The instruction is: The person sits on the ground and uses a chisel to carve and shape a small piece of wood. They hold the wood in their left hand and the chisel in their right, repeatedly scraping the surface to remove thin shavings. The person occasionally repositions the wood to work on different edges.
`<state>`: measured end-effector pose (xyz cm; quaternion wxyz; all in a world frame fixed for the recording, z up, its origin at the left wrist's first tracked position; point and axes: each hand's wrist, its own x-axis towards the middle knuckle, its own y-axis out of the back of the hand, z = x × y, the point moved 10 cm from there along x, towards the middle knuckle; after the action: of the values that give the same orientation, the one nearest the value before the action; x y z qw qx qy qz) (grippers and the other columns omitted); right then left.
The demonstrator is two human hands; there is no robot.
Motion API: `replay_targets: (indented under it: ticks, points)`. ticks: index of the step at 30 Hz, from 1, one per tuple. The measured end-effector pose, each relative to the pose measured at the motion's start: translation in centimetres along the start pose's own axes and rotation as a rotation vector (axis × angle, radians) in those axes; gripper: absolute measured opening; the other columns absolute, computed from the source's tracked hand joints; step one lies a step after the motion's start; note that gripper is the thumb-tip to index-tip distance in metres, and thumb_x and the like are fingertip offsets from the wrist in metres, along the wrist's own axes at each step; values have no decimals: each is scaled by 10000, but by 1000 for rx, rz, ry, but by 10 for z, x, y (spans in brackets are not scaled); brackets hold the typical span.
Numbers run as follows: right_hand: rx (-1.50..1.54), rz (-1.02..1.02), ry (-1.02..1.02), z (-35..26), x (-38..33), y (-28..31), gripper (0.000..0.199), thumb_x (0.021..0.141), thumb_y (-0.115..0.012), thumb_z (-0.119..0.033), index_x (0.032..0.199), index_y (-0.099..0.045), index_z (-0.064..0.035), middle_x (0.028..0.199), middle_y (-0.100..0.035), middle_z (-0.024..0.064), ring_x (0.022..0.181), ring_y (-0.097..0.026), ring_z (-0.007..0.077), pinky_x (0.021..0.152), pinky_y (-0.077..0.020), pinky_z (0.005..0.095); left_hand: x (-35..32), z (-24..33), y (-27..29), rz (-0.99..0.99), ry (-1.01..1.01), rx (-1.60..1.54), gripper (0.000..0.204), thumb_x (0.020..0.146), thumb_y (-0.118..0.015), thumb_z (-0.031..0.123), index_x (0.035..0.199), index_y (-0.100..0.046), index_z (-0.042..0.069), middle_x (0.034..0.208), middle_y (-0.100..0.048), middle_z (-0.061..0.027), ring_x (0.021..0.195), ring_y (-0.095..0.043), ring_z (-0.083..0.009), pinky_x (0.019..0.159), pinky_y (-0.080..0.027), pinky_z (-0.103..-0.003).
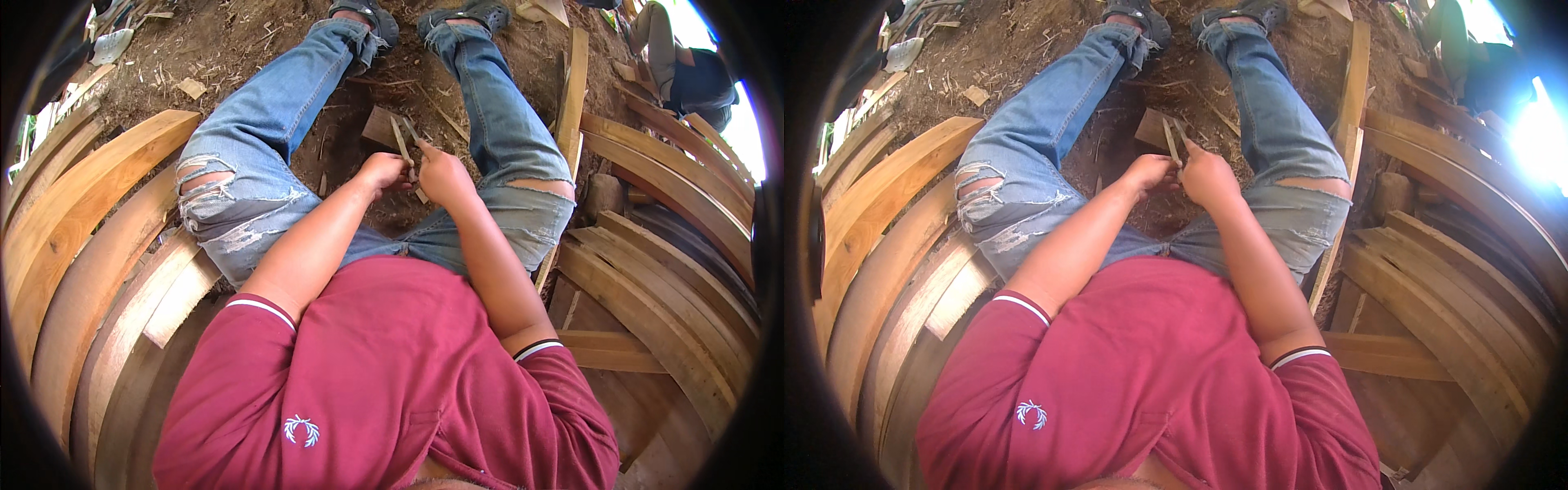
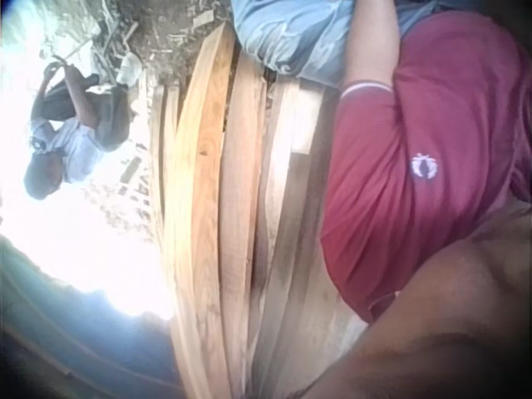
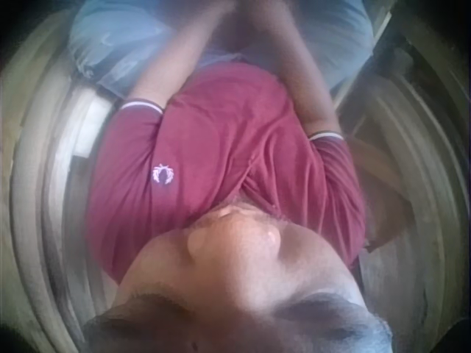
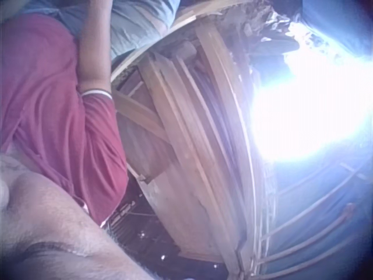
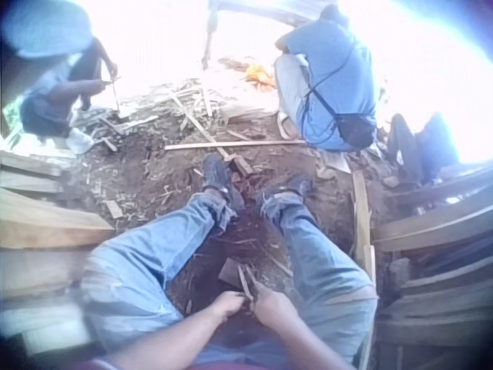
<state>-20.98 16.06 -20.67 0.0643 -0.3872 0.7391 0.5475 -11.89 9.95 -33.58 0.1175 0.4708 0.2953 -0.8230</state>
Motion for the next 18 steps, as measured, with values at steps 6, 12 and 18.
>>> replay_targets:
  ticks: [6,12,18]
  points:
    - [74,-48,10,0,-14,-11,441,940,-464,-181,1346,-594,-68,1025,-674,297,991,-656,442,885,-507,516,2,2,-2,-55,4,44,246,995,-598,197,1182,-629,41,1005,-678,-57,844,-681,-165,747,-597,-315]
    - [85,-59,-1,-1,-20,0,428,953,-460,-193,1345,-597,-89,1029,-671,298,978,-654,449,886,-504,522,-4,16,1,16,-59,-16,191,1005,-542,141,1132,-637,34,949,-677,-70,795,-682,-175,686,-620,-312]
    - [69,-57,16,5,-33,6,420,964,-454,-203,1339,-599,-85,1019,-673,296,972,-656,442,873,-507,520,-3,17,-5,-95,8,-141,233,1004,-537,125,1202,-598,18,1030,-676,-80,911,-682,-199,791,-609,-348]
